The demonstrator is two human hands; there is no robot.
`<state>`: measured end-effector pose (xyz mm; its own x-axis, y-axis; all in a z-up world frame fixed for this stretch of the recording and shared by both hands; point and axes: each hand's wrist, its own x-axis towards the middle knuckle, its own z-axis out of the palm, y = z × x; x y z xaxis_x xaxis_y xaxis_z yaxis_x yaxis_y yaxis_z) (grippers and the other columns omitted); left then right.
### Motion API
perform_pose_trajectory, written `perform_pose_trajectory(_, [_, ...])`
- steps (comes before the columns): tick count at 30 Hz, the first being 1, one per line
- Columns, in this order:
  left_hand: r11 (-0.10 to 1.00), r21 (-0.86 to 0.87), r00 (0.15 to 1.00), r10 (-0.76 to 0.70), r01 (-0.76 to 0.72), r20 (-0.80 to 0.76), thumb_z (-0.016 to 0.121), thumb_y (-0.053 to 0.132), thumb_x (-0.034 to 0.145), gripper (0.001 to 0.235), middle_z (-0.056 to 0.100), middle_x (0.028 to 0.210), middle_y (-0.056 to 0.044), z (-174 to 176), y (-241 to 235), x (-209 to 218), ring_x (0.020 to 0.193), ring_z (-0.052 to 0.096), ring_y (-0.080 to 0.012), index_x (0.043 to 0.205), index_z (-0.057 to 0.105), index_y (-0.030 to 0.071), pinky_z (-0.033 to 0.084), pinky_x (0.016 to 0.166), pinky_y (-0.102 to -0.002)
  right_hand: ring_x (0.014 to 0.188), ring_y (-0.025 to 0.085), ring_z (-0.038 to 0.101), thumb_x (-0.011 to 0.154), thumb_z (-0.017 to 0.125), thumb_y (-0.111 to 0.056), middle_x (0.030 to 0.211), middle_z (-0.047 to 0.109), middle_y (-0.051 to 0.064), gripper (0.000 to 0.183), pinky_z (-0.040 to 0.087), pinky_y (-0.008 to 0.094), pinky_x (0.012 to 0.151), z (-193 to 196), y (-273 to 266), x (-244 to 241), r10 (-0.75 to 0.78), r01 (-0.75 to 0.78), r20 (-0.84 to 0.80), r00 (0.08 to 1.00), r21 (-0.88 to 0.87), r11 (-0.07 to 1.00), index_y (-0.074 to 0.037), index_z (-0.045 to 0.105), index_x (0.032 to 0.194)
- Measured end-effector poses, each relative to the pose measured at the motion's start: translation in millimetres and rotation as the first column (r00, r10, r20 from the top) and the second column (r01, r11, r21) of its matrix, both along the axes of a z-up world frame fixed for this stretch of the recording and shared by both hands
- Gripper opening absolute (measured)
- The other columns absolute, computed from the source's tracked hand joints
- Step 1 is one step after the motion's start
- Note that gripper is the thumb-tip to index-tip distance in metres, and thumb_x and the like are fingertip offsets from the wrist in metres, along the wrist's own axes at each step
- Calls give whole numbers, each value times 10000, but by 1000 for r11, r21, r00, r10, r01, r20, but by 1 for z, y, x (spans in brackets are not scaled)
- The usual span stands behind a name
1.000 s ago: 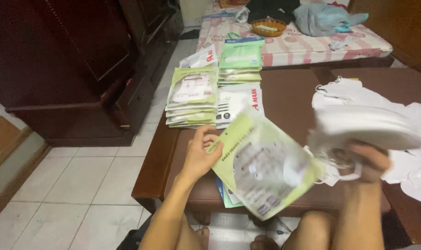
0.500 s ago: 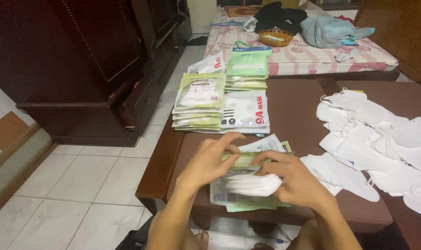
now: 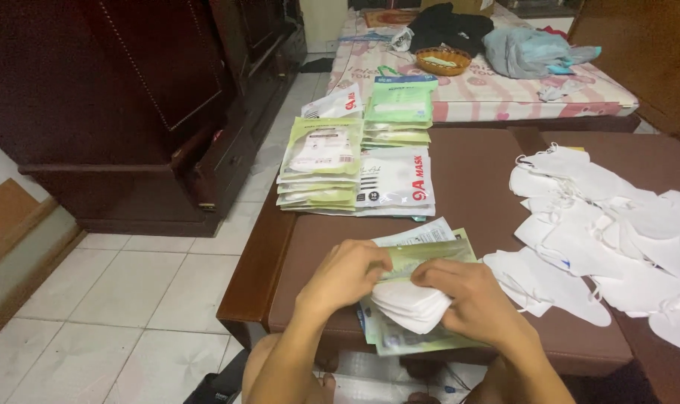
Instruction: Manually inserting individual face masks into plastic packaging sleeves on a table.
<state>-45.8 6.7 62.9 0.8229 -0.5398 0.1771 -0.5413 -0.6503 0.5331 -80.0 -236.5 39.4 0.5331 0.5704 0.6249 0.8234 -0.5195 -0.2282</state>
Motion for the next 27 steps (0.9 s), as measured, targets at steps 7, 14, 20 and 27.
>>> perform_pose_trajectory(7, [974,33,964,216,-223,157,457,-31,802,465,728,1032,-14,0,-13,-2,880,663,-405,1117,744,157,480,655,-552,774,189,759,463,533,19,871,824,-53,537,543,296,672,13,-8,-8,-12,3,-360,933,-27,1000,-150,760,919])
perform_pose_trajectory(14, [992,85,958,69,-96,278,476,-163,750,403,625,857,-90,10,-9,-18,688,629,-460,1016,699,42,430,476,-553,990,195,853,812,720,-436,1096,859,87,365,633,321,845,59,-53,-32,79,-3,-310,947,238,971,-129,795,994])
perform_pose_trajectory(20, [997,74,965,3,-23,262,473,-107,775,312,645,937,-65,12,-8,-28,776,635,-425,965,644,72,436,519,-553,552,261,674,451,635,-140,579,723,13,527,499,361,566,109,-29,-12,-450,327,-163,878,-483,813,-315,713,942])
perform_pose_trajectory(27, [998,44,985,-49,42,167,490,-60,807,231,645,921,-101,27,-3,-37,835,630,-436,966,615,50,449,579,-563,724,387,669,694,620,-288,706,701,40,200,513,495,629,122,5,-1,-553,410,119,824,-799,439,-296,590,892])
